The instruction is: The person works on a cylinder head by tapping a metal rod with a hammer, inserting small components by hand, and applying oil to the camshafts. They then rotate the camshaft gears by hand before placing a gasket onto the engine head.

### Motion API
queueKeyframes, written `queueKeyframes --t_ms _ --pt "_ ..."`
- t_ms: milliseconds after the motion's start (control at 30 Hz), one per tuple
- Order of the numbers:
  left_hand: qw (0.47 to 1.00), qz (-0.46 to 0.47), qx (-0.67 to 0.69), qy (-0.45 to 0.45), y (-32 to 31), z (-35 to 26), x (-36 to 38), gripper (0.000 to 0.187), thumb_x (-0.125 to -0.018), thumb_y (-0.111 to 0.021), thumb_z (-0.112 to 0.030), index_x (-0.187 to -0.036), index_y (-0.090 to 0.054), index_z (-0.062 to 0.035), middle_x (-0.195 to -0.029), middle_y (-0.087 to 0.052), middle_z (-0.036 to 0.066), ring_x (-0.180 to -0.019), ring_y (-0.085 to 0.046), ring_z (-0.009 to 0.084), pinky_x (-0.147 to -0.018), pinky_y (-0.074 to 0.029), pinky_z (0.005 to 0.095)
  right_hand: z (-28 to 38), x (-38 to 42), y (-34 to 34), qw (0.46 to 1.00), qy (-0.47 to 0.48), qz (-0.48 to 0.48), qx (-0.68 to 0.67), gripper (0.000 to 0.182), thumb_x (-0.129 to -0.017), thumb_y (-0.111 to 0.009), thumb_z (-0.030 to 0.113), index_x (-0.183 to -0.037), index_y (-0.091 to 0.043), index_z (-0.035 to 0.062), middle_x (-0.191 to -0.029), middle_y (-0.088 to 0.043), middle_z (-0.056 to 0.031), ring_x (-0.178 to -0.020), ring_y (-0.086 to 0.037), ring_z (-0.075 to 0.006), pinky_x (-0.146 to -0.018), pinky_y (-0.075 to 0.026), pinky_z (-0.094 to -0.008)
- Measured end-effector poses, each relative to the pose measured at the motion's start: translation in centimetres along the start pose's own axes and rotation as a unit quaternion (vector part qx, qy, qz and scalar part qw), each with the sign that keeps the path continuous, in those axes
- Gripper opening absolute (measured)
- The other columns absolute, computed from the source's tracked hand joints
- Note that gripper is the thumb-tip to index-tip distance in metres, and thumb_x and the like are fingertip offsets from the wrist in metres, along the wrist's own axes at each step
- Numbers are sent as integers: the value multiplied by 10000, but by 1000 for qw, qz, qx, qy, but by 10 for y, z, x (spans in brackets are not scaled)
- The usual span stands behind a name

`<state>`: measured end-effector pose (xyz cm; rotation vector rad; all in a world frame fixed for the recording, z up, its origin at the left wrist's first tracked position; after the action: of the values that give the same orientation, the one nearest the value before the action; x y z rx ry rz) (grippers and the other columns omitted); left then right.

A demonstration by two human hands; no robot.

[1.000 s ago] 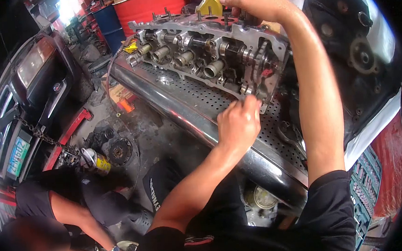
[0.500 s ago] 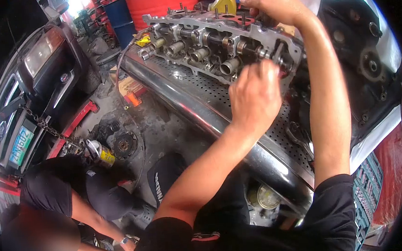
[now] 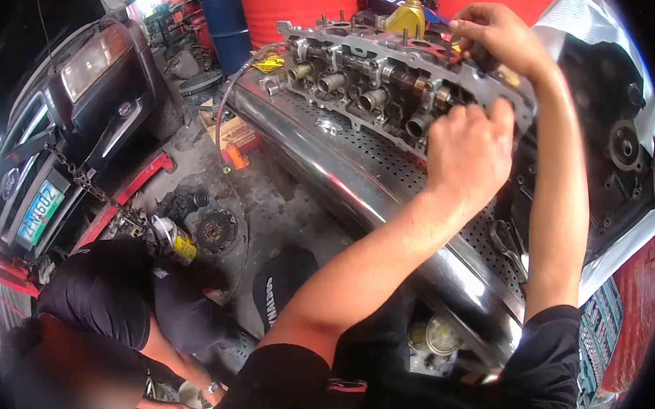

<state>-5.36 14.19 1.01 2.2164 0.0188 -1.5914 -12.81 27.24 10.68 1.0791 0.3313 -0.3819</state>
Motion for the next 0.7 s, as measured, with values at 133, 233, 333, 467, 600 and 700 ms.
queueKeyframes --t_ms 133,233,333,467,600,700 --pt "992 78 85 42 -34 23 78 161 -948 -661 -169 -867 -568 -66 -673 -635 122 -635 -671 325 -544 -535 453 -8 -7 -1 1000 14 12 9 327 -946 -662 305 -1041 -718 -3 -812 -715 -59 -725 -668 -140 -660 -509 -300" --pt "987 54 133 65 -21 32 83 177 -950 -666 -183 -874 -558 -65 -669 -614 126 -608 -648 332 -522 -514 456 -13 -9 -1 1000 -2 5 14 327 -964 -660 302 -1052 -714 -8 -797 -701 -54 -716 -661 -128 -654 -511 -302" --pt "989 -51 137 34 9 25 40 211 -957 -668 -229 -872 -559 -70 -675 -601 122 -625 -636 330 -539 -510 449 -13 -9 -1 1000 -7 2 25 316 -967 -668 298 -1055 -713 -2 -788 -697 -50 -711 -657 -119 -651 -505 -290" --pt "997 -11 81 12 -3 12 -1 190 -920 -673 -221 -880 -558 -76 -713 -617 111 -689 -657 297 -590 -542 433 -3 -3 1 999 -35 6 36 324 -966 -670 312 -1054 -715 4 -785 -696 -46 -717 -655 -119 -662 -500 -287" --pt "997 -1 71 -15 1 7 1 150 -882 -665 -182 -883 -561 -74 -726 -626 114 -724 -673 286 -619 -556 416 -11 -8 2 999 -27 -3 46 341 -967 -667 330 -1061 -713 5 -783 -693 -42 -735 -654 -118 -697 -501 -284" --pt "995 56 86 -14 -25 20 59 120 -903 -651 -173 -899 -595 -66 -718 -620 105 -710 -658 290 -635 -551 426 -13 -9 2 999 -23 -1 39 347 -969 -665 334 -1062 -708 4 -785 -692 -39 -752 -654 -113 -722 -499 -278"
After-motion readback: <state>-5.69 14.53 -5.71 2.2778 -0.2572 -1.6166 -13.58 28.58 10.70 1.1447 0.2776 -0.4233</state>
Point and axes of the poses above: each hand's wrist, its own x-axis away from the middle knuckle, its own y-axis out of the back of the hand, z = x × y, the point moved 8 cm from there along -x, towards the middle knuckle
